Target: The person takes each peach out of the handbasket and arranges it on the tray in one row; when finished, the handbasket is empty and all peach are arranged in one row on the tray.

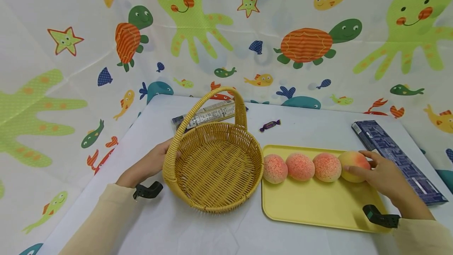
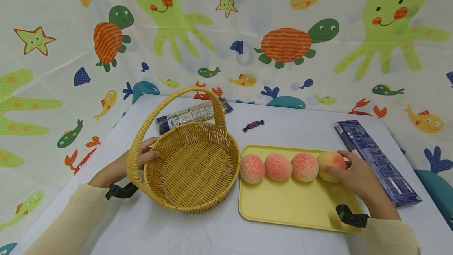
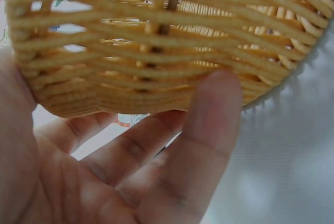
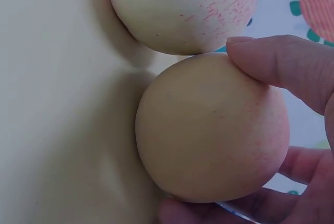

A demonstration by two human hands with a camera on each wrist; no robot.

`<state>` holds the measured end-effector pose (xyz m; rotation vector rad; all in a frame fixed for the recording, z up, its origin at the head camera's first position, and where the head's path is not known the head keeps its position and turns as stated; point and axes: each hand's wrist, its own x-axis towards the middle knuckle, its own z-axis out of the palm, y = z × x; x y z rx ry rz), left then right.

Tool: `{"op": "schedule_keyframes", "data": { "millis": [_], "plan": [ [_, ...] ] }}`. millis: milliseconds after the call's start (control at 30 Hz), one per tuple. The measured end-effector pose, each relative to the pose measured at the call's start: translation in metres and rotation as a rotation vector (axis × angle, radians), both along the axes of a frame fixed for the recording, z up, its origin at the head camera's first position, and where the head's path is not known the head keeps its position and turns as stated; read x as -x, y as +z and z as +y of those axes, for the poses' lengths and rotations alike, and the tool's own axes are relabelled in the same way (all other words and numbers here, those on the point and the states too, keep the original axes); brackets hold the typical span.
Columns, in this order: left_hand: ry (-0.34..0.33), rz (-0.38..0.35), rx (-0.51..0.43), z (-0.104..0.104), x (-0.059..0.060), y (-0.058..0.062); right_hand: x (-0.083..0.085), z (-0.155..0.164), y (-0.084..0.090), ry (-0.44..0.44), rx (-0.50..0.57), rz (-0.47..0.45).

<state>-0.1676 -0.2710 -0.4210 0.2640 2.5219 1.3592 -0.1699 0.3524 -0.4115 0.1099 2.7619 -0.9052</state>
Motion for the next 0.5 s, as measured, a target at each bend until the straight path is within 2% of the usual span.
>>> {"op": "schedule_keyframes", "data": {
  "millis": [333,500],
  "plan": [
    [-0.001,-0.006,0.013,-0.0009,0.0015,-0.0009,-0.0008,-0.0029,0.0024,0.014,-0.033,0.001],
    [-0.009,0.033,0.021,-0.0015,0.0021,-0.0025,-0.002,-0.0034,0.0024,0.013,-0.051,0.001]
  ]
}}
